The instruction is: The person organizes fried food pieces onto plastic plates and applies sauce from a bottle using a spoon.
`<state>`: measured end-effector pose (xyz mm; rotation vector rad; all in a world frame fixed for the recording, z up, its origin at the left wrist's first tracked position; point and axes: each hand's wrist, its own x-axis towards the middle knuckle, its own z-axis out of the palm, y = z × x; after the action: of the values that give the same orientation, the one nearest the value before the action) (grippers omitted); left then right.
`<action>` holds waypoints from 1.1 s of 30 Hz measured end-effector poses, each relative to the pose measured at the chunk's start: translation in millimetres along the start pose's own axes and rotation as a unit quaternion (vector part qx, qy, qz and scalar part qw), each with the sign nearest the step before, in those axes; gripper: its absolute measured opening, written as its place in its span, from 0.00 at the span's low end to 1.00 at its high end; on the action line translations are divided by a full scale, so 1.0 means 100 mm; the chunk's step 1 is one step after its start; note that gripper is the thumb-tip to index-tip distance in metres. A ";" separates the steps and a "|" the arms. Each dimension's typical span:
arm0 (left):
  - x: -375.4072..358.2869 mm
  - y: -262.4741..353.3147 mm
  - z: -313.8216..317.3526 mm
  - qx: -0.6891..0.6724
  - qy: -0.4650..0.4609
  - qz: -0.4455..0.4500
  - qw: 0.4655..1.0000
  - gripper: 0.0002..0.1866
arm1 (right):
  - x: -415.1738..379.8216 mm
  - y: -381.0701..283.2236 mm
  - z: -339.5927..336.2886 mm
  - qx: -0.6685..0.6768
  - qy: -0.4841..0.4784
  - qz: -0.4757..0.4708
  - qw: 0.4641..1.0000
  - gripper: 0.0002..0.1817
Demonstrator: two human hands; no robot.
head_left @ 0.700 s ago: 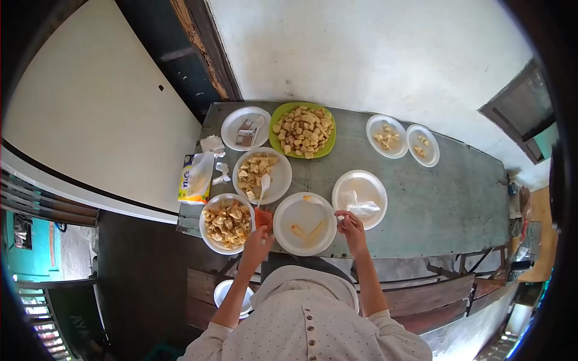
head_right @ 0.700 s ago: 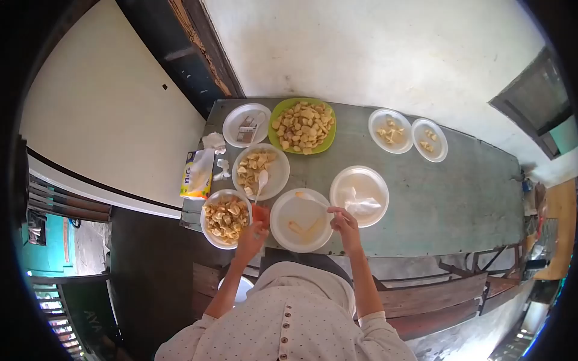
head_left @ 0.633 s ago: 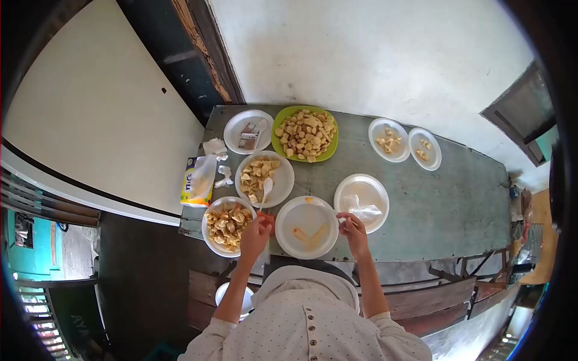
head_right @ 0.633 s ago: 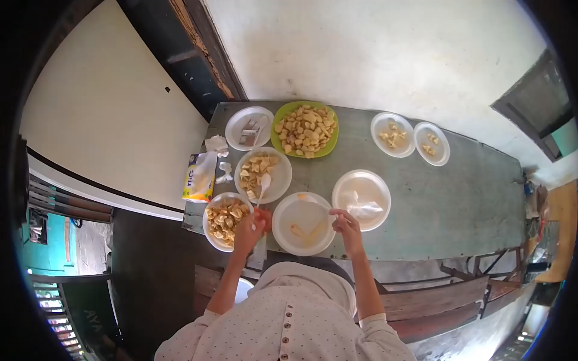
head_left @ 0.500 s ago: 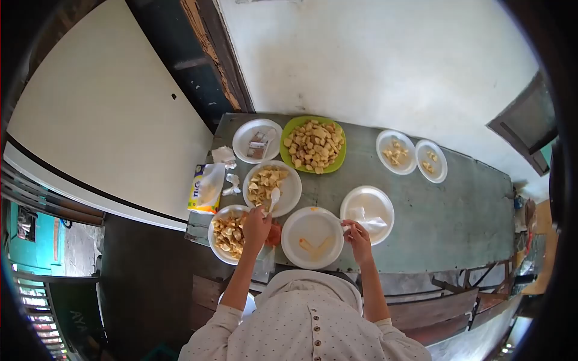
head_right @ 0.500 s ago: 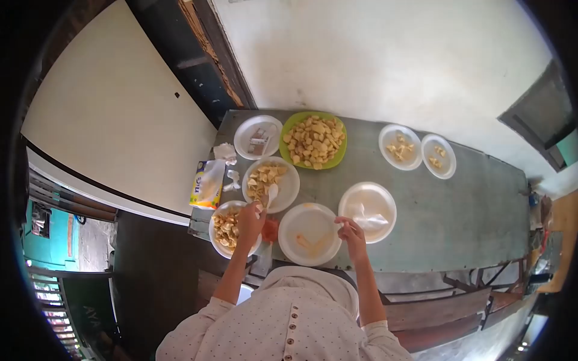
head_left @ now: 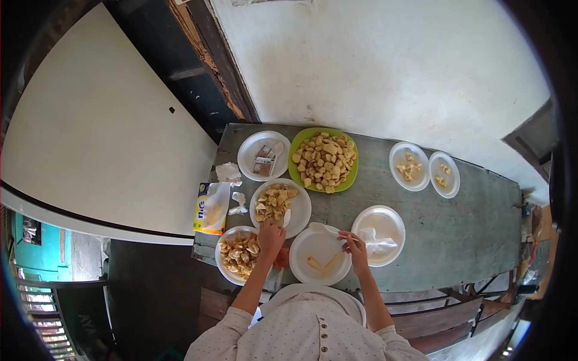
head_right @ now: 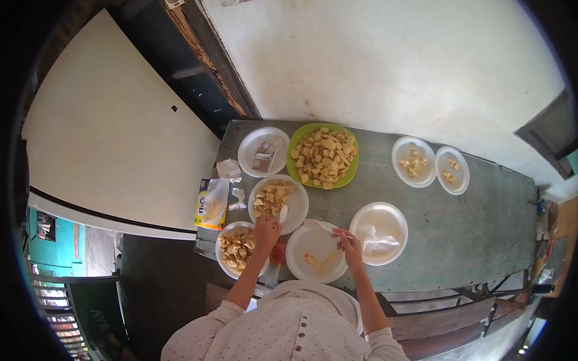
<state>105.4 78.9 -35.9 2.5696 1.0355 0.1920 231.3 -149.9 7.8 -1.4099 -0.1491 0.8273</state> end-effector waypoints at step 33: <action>0.39 -0.20 -0.30 -0.112 0.070 -0.037 0.991 0.11 | 1.11 -0.01 1.01 -0.365 0.008 -0.291 0.884 0.09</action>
<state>113.0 127.1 -16.4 2.3392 1.0888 0.4488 255.4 -3.1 -11.7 -1.9223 -0.9055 0.2395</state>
